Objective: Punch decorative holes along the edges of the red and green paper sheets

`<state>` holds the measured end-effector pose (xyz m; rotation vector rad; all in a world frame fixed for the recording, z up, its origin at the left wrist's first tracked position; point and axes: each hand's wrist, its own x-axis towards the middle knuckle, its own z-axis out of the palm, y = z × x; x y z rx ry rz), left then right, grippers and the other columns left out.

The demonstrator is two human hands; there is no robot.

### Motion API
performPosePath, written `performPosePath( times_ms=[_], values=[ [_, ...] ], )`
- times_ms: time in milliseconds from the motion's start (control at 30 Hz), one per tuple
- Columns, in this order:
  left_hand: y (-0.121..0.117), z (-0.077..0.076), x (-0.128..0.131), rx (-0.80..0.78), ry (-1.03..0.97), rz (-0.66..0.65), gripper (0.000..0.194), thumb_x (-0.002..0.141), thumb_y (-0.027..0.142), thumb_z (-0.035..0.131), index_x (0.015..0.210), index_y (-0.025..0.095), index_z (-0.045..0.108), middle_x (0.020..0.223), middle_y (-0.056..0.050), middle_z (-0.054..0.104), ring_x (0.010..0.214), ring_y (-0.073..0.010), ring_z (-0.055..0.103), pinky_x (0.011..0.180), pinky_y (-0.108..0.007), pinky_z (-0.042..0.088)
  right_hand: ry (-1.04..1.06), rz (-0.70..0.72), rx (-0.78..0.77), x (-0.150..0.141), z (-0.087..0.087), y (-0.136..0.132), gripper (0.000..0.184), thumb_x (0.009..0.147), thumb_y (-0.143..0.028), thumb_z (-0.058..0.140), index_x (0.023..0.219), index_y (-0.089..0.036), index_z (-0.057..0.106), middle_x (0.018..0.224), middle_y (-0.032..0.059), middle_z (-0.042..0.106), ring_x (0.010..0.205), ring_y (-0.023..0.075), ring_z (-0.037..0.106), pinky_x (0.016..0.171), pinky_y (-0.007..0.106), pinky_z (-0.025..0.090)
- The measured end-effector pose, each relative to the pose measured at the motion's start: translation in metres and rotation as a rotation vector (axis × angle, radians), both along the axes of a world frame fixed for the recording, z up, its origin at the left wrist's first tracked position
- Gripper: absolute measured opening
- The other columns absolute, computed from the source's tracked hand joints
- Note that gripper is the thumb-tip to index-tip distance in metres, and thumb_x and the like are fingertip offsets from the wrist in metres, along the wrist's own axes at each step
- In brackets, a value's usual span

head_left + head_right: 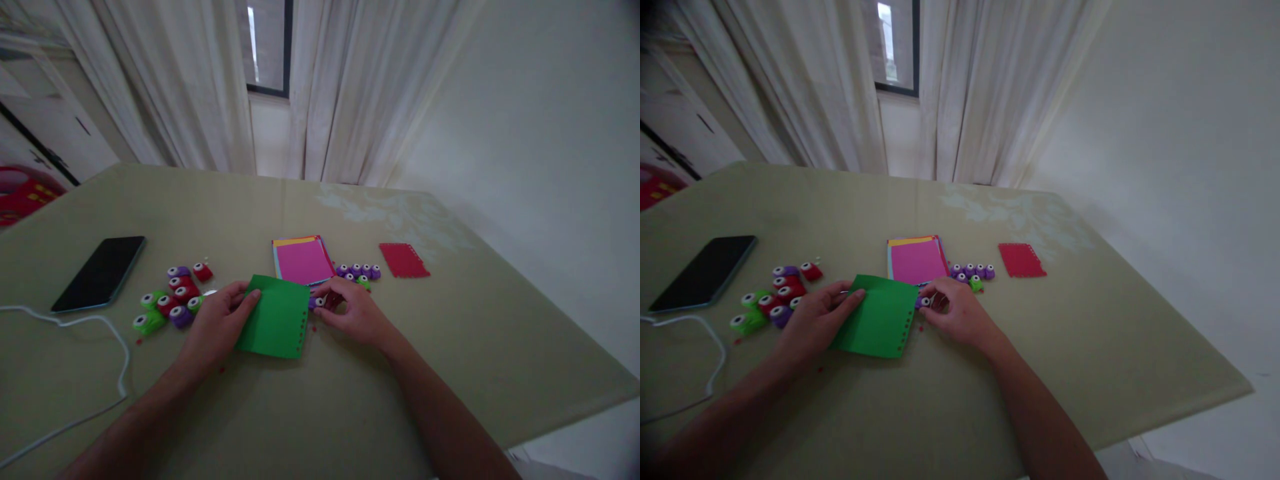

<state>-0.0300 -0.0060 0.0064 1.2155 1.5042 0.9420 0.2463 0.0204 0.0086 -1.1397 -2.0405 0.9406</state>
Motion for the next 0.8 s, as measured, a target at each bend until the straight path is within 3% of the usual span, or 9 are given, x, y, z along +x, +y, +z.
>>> performPosePath(
  times_ms=[200,500,800],
  values=[
    [0.000,0.005,0.003,-0.018,0.016,0.024,0.044,0.083,0.057,0.071,0.109,0.022,0.076,0.085,-0.005,0.084,0.078,-0.0290,0.078,0.057,-0.031,0.055,-0.033,0.028,0.050,0.001,-0.001,0.000,0.023,0.087,-0.014,0.076,0.109,-0.019,0.075,0.100,0.0054,0.074,0.079,0.0165,0.068,0.077,0.031,0.056],
    [-0.001,-0.006,0.003,-0.001,0.018,-0.044,0.048,0.090,0.058,0.068,0.116,0.019,0.075,0.094,-0.007,0.085,0.078,-0.0278,0.078,0.060,-0.031,0.056,-0.089,0.047,0.088,0.000,0.002,0.000,0.023,0.087,-0.012,0.076,0.109,-0.019,0.077,0.100,0.0058,0.075,0.082,0.0176,0.067,0.079,0.031,0.054],
    [-0.001,0.002,0.005,-0.029,0.016,-0.006,0.050,0.085,0.060,0.069,0.114,0.020,0.074,0.090,-0.007,0.084,0.075,-0.0283,0.077,0.056,-0.031,0.053,-0.108,0.037,0.106,0.002,0.001,0.001,0.025,0.087,-0.011,0.076,0.110,-0.020,0.077,0.101,0.0061,0.075,0.087,0.0194,0.068,0.083,0.033,0.054]
  ],
)
